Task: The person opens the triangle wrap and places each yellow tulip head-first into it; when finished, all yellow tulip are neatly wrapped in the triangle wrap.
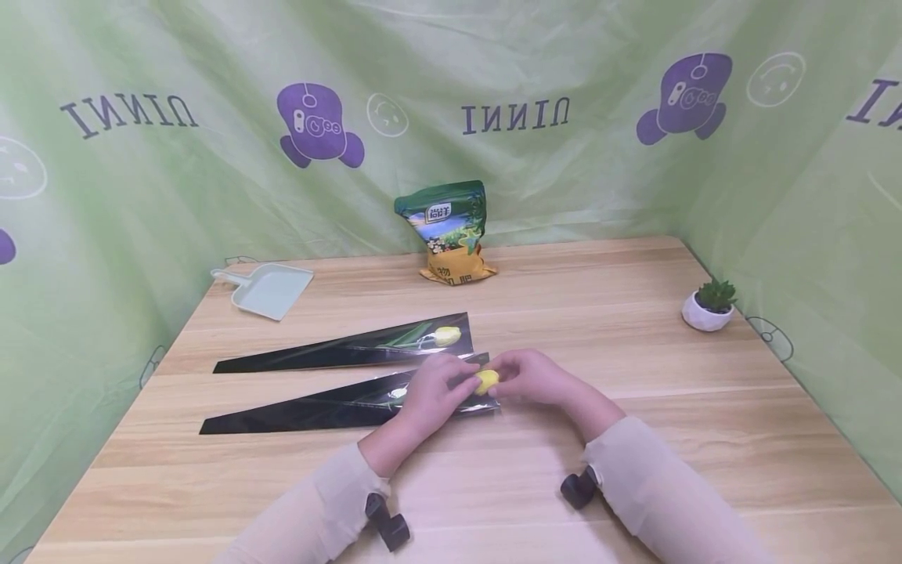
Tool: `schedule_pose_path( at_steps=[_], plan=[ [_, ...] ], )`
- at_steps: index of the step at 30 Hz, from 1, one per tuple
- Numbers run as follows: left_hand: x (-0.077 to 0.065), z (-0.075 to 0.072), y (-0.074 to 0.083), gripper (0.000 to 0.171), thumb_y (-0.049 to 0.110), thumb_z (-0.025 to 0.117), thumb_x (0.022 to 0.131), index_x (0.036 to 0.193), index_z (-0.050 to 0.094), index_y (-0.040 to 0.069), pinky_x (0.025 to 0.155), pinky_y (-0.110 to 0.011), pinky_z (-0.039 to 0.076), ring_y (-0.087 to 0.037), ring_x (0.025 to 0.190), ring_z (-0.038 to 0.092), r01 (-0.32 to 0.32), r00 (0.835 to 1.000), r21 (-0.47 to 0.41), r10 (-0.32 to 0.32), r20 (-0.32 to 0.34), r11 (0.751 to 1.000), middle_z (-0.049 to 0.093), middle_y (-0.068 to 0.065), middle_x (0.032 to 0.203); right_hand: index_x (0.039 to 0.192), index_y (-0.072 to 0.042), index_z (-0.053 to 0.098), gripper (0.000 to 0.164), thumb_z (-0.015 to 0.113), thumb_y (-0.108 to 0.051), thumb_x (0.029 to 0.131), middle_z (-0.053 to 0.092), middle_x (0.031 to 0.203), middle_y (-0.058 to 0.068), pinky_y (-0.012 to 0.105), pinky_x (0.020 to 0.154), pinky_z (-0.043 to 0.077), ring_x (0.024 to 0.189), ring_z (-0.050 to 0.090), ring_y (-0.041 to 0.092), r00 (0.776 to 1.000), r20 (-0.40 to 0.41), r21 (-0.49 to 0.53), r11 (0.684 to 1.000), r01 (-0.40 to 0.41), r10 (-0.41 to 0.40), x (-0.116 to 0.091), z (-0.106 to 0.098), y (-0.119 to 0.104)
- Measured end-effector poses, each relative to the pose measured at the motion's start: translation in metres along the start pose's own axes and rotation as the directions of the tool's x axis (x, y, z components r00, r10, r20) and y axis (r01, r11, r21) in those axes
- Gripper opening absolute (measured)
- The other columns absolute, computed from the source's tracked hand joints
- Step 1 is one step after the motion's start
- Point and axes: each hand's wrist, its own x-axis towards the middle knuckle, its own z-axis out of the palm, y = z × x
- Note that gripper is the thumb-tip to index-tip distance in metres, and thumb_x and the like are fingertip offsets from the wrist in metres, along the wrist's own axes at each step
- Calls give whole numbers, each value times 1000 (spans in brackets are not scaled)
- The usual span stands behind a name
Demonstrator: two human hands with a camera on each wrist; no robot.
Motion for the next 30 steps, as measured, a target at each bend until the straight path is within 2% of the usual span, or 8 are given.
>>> schedule_pose_path(
  at_steps=[9,20,26,30],
  plan=[
    [0,-1,1,24,31,69,92,109,76,16,87,-30,50,-16,99,62,13,1000,-38,-14,-16,999,73,2,99,113,3,68,38,80,-15,81,71,92,7,21,71,51,80,61,12,999,-7,-8,999,40,-40,9,8,1],
    [1,1,-1,22,27,71,90,107,77,14,86,-31,50,-17,98,62,0,1000,-47,-2,-28,999,73,0,100,106,0,71,33,81,-17,80,70,83,1,21,63,47,71,56,8,995,-2,-37,995,98,-98,11,16,-7],
    [0,0,-1,23,28,71,89,106,77,14,85,-31,50,-18,98,62,-12,1000,-49,11,-25,999,73,-1,98,108,2,69,35,81,-14,79,70,86,2,20,70,51,78,60,8,995,9,-37,995,96,-96,10,15,-6],
    [0,0,0,24,29,71,89,107,77,15,86,-31,50,-18,98,62,-17,1000,-41,16,-18,999,73,-1,99,114,1,69,40,81,-15,80,71,91,5,21,73,52,83,62,10,998,-3,-42,998,56,-56,5,9,-7]
  ],
)
